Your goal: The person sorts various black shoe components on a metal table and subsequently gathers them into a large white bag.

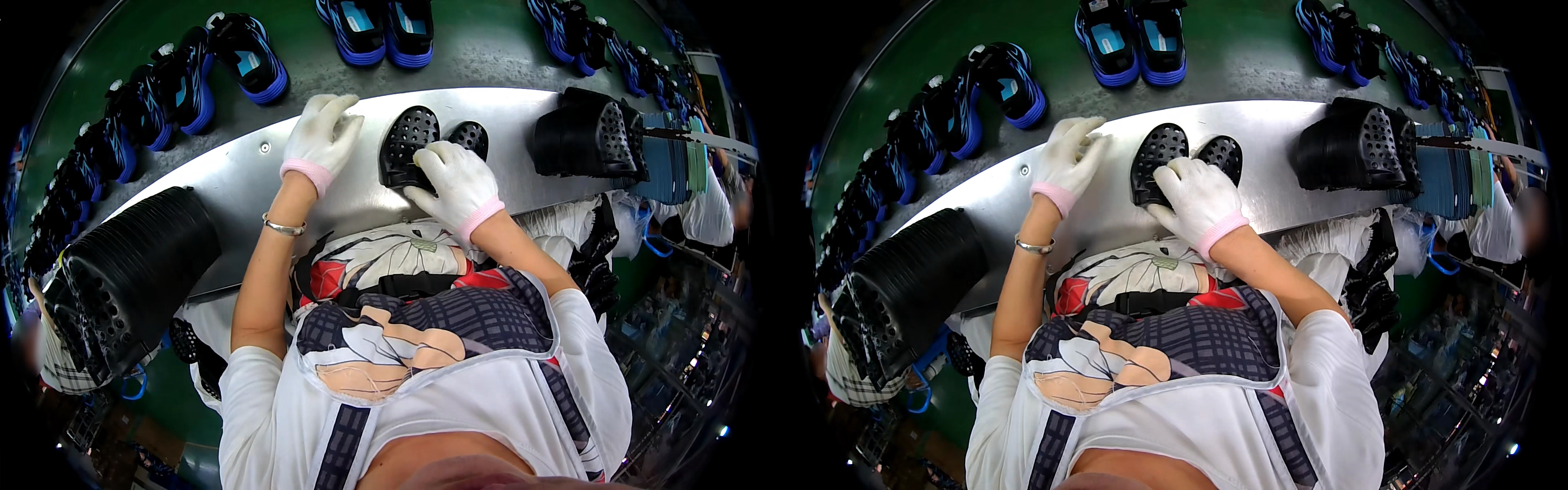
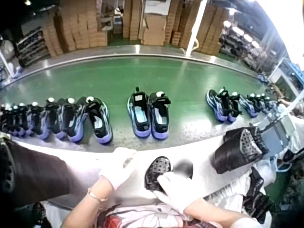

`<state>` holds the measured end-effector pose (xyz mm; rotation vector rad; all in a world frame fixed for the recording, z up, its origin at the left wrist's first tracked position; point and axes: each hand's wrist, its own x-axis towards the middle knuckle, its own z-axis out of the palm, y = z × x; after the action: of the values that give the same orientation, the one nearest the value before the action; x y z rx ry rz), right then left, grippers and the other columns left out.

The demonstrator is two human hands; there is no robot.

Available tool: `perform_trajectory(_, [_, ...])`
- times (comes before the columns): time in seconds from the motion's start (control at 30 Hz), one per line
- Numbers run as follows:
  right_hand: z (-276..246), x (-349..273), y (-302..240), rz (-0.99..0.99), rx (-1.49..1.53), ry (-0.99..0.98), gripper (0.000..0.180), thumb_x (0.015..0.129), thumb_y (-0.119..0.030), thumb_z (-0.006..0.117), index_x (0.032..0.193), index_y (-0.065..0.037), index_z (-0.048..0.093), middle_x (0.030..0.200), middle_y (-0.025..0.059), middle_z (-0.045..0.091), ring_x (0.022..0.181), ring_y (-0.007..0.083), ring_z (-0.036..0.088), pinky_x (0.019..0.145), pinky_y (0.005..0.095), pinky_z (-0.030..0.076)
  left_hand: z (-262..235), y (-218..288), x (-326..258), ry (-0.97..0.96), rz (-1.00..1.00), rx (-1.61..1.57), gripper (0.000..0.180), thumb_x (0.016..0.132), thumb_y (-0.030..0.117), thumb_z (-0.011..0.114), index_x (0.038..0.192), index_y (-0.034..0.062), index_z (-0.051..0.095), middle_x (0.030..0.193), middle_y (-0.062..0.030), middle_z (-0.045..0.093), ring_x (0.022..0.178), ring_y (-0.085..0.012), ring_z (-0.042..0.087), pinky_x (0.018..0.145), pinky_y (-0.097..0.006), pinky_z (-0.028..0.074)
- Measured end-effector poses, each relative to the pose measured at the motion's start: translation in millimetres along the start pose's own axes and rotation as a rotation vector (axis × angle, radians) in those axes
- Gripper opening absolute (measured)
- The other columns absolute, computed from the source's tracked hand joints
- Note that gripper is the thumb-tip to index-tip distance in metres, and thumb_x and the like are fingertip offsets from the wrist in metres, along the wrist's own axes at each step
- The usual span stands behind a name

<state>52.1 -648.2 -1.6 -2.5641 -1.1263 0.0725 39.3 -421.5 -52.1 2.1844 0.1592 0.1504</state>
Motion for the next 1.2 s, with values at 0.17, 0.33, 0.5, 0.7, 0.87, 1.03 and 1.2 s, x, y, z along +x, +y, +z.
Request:
perform_trajectory(0.17, [-2.7,-2.5,4.8,0.003,0.017,0.017,0.034,0.072,-0.028,0.075,0.094,-0.007,0.060,0.092,0.0107,0.060,0.086,0.0296,0.061,0.076,0.0411,0.050,1.6,-2.2,-1.6,-0.032,-0.019,-0.085,0.032,0.091,0.024,0.063,0.117,0.0063,0.066,0.115,-0.0136,0.061,0.093,-0.0252,0.065,0.082,-0.031,0.052])
perform_trajectory(0.33, [-1.2,3.5,1.7,0.045,-0.066,-0.026,0.038,0.070,-0.029,0.076,0.097,-0.007,0.061,0.099,0.0114,0.060,0.091,0.0304,0.060,0.080,0.0412,0.050,3.4,0.3,0.3,-0.070,-0.049,-0.079,0.031,0.091,0.023,0.062,0.117,0.0062,0.066,0.111,-0.0129,0.063,0.093,-0.0239,0.064,0.084,-0.030,0.051])
perform_trajectory(0.5, [-2.6,7.0,7.9,0.044,-0.037,-0.139,0.044,0.068,-0.030,0.079,0.101,-0.008,0.061,0.106,0.0112,0.061,0.098,0.0306,0.060,0.083,0.0407,0.050,4.0,-2.5,-0.6,-0.069,-0.056,-0.127,0.030,0.092,0.023,0.062,0.115,0.0050,0.067,0.109,-0.0129,0.063,0.094,-0.0229,0.064,0.084,-0.030,0.050])
perform_trajectory(0.7, [-38.8,5.5,-1.1,-0.007,0.049,-0.011,0.042,0.068,-0.029,0.079,0.099,-0.006,0.061,0.099,0.0105,0.060,0.093,0.0302,0.060,0.082,0.0407,0.050,5.9,-9.4,0.7,-0.148,-0.051,-0.284,0.041,0.099,0.030,0.051,0.128,0.0015,0.057,0.118,-0.0103,0.062,0.100,-0.0199,0.063,0.088,-0.030,0.050])
perform_trajectory(0.87, [-57.7,18.5,-17.3,-0.195,0.177,0.044,0.047,0.069,-0.028,0.079,0.107,-0.006,0.060,0.108,0.0121,0.060,0.100,0.0321,0.060,0.085,0.0403,0.050,-3.1,39.1,-8.9,-0.714,-0.441,-1.674,0.062,0.102,0.054,0.034,0.134,0.0025,0.048,0.122,-0.0113,0.060,0.111,-0.0208,0.060,0.095,-0.037,0.051])
perform_trajectory(1.03, [-50.2,37.5,-15.6,-0.021,0.363,0.024,0.049,0.079,-0.032,0.073,0.115,-0.003,0.058,0.111,0.0173,0.061,0.103,0.0350,0.060,0.086,0.0412,0.050,-2.7,38.6,2.2,-0.274,-0.251,-1.318,0.048,0.102,0.047,0.043,0.127,0.0058,0.048,0.103,-0.0053,0.060,0.094,-0.0140,0.061,0.082,-0.028,0.052])
perform_trajectory(1.2, [-33.6,64.8,-26.8,0.159,0.342,-0.046,0.044,0.085,-0.040,0.064,0.107,-0.002,0.058,0.090,0.0196,0.065,0.087,0.0367,0.064,0.075,0.0438,0.051,-2.8,41.1,17.2,0.055,-0.194,-1.245,0.038,0.097,0.045,0.054,0.104,0.0080,0.054,0.091,-0.0006,0.056,0.079,-0.0086,0.056,0.070,-0.024,0.049])
